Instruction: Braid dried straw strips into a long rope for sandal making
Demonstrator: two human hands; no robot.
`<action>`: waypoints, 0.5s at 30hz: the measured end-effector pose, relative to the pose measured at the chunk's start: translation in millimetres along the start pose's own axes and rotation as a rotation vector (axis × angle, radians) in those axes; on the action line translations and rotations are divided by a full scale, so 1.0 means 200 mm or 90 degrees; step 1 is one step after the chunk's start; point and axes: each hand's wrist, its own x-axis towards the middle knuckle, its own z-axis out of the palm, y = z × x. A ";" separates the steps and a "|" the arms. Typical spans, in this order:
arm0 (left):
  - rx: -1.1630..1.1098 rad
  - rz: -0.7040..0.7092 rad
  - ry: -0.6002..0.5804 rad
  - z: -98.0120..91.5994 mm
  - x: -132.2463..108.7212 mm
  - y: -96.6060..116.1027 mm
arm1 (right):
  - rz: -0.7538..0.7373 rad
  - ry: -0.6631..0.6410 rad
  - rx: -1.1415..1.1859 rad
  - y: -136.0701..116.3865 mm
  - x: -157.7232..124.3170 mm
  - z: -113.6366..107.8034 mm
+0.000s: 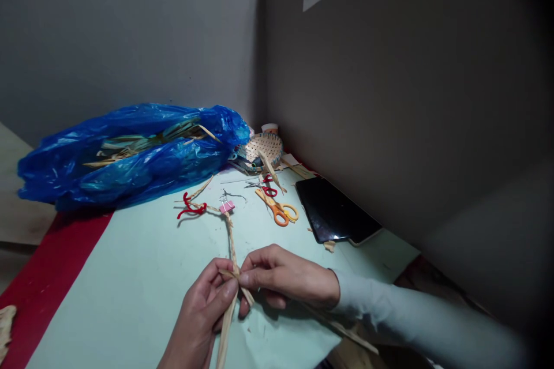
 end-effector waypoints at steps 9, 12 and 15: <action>-0.081 -0.094 -0.034 -0.04 0.01 0.02 | -0.065 -0.067 -0.166 -0.05 0.01 -0.14; -0.096 -0.120 -0.052 -0.05 0.02 0.03 | -0.105 -0.045 -0.388 -0.12 -0.01 -0.16; -0.092 -0.123 -0.048 -0.06 0.01 0.03 | -0.130 -0.001 -0.586 -0.17 -0.04 -0.12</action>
